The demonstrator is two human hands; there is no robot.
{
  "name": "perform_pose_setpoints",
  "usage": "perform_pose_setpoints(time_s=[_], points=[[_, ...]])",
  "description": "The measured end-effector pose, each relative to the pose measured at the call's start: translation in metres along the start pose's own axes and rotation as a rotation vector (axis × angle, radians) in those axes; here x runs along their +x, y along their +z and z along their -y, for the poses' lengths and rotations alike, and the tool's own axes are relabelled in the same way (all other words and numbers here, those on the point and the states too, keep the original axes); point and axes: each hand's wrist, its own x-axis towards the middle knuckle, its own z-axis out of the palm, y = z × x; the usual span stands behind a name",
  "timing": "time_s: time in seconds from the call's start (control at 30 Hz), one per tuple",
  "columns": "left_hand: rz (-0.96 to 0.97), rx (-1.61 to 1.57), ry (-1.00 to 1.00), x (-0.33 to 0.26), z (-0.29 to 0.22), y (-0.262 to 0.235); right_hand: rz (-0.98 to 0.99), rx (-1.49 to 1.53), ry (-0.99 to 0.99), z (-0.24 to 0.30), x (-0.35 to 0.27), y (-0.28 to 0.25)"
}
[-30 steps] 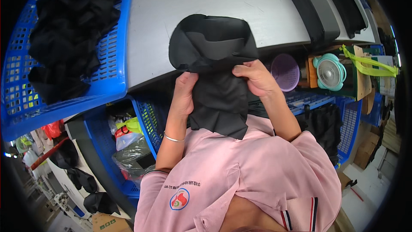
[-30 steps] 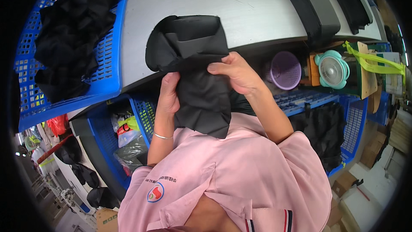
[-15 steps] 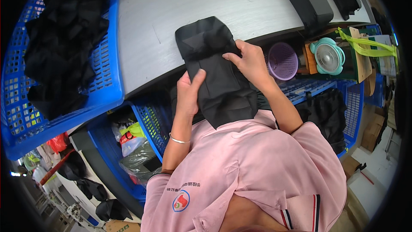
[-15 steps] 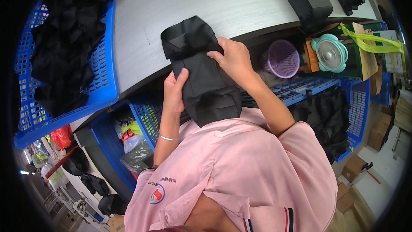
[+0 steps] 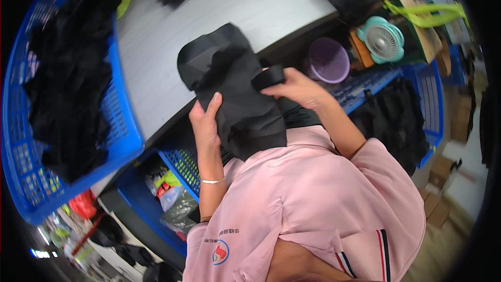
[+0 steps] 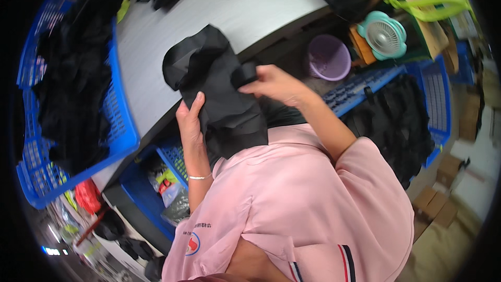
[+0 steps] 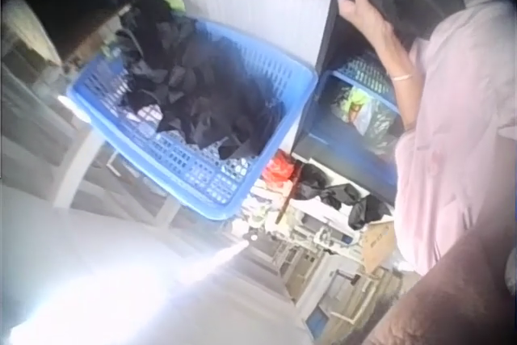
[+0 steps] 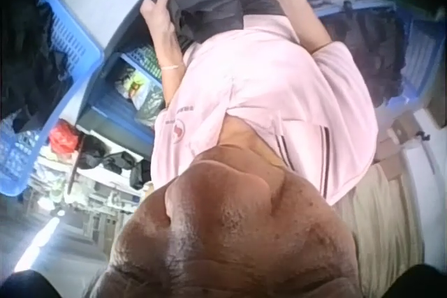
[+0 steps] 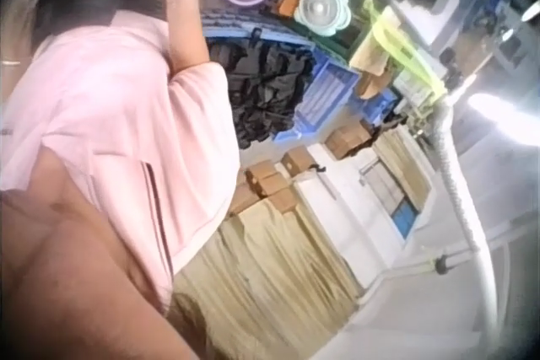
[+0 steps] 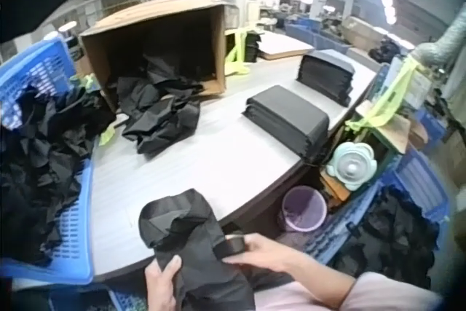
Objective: Inspecting and sorting black fabric parts for manufacturing.
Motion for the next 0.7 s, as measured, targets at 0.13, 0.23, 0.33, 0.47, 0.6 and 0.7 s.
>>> perform_pose_setpoints(time_s=[0.13, 0.23, 0.33, 0.47, 0.6, 0.7], points=[[0.030, 0.118, 0.071, -0.012, 0.003, 0.017, -0.195, -0.219, -0.228, -0.031, 0.010, 0.005], [0.104, 0.258, 0.138, -0.028, 0.001, 0.026, -0.434, -0.282, -0.513, -0.035, 0.003, 0.016], [0.202, 0.132, -0.014, 0.009, -0.002, 0.011, -0.137, 0.228, -0.506, -0.019, -0.024, 0.020], [0.198, 0.083, 0.010, -0.010, 0.015, 0.039, -0.322, -0.003, -0.462, -0.041, -0.044, -0.008], [0.326, 0.252, -0.006, -0.025, 0.023, 0.065, -0.537, 0.371, -0.497, -0.103, -0.072, -0.054], [0.364, 0.323, -0.015, -0.018, 0.032, 0.052, -0.771, 0.432, -0.407, -0.132, -0.141, -0.094]])
